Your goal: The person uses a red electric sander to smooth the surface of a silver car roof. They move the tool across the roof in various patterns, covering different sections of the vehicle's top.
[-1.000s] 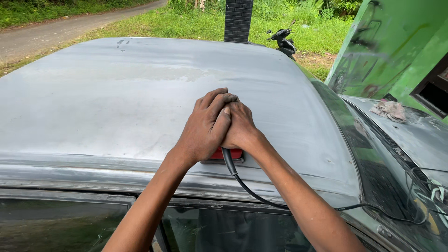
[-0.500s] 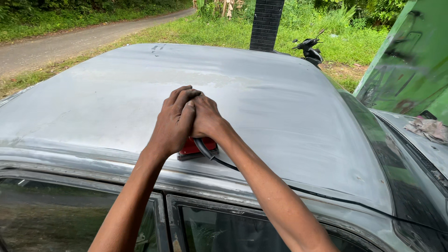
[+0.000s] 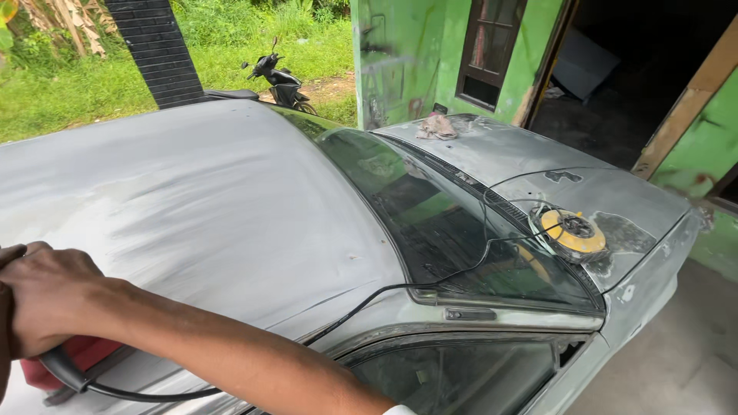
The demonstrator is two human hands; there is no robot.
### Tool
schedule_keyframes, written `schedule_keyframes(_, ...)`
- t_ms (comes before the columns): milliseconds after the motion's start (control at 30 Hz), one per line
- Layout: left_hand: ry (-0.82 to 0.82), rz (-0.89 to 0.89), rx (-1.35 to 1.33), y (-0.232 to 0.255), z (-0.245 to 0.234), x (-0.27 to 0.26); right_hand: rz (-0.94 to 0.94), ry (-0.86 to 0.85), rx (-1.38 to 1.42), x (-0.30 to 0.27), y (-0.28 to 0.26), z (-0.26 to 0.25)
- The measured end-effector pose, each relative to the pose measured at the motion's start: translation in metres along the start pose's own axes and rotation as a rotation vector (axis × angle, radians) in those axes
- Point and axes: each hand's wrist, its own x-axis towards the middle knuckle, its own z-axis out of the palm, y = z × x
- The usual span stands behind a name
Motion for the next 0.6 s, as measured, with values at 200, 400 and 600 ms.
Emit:
schedule_keyframes(200, 0.024, -0.078, 0.037, 0.041, 0.019, 0.022, 0.005, 0.053, -0.01, -0.036, 0.036, -0.045)
schedule_keyframes(400, -0.256, -0.468, -0.044, 0.105, 0.049, 0.068, -0.03, 0.156, -0.059, -0.053, 0.09, -0.065)
schedule_keyframes(600, -0.399, -0.571, -0.071, 0.115, 0.089, 0.095, 0.055, 0.164, 0.083, -0.08, 0.128, -0.098)
